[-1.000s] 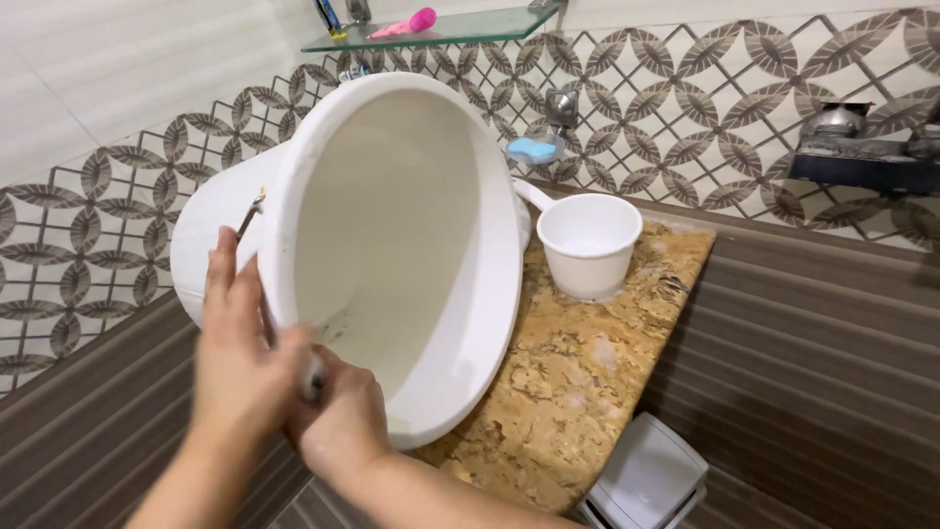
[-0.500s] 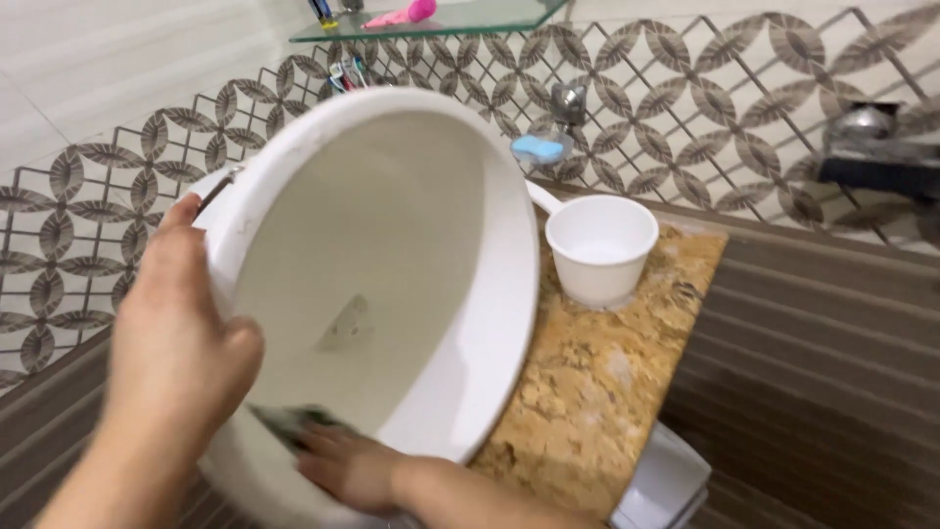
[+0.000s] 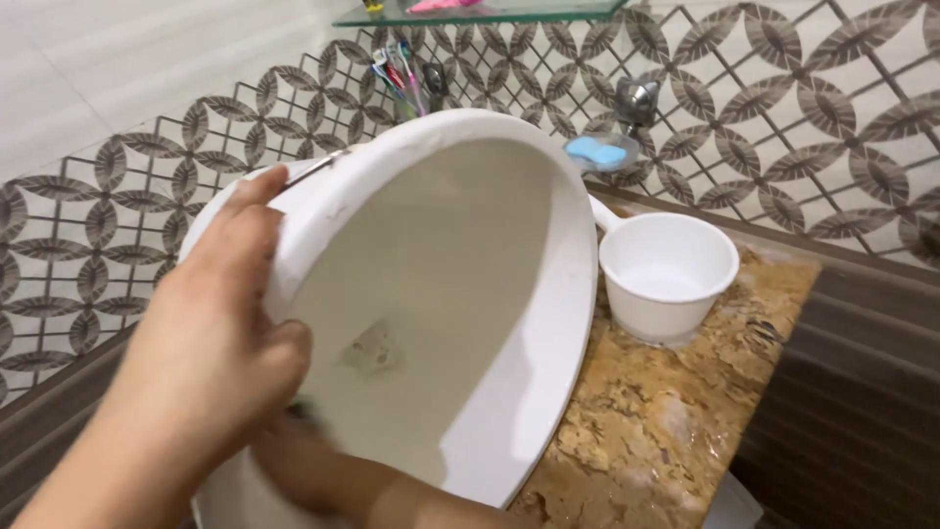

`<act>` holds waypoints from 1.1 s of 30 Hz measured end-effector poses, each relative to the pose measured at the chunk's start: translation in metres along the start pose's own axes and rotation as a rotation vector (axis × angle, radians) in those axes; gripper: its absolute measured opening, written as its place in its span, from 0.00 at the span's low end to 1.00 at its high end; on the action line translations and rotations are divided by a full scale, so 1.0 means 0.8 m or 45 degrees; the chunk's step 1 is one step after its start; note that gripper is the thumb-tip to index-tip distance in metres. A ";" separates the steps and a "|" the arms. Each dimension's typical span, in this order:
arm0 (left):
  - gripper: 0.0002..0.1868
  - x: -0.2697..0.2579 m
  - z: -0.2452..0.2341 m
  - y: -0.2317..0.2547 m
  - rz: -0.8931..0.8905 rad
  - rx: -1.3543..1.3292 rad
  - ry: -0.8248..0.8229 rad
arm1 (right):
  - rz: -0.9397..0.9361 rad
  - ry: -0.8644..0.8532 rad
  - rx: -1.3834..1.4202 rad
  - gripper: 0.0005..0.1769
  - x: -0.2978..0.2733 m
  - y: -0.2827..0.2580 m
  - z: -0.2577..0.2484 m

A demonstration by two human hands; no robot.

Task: Scrubbing a large plastic bucket, its lid, and a step stool with a sponge in a bathroom.

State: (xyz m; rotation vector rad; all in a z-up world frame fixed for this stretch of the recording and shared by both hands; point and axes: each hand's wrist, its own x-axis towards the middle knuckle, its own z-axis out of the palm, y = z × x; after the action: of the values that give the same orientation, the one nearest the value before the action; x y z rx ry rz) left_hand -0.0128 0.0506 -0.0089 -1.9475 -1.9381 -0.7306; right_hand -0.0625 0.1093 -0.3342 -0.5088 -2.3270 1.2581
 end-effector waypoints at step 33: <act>0.33 -0.013 -0.006 -0.036 0.189 0.102 -0.059 | -0.226 0.077 -0.498 0.41 0.059 0.079 -0.084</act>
State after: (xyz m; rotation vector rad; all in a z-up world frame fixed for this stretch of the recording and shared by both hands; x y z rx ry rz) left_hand -0.0417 0.0403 -0.0148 -2.0493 -1.7957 -0.5643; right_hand -0.0588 0.2122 -0.3451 -0.4433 -2.5107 0.6989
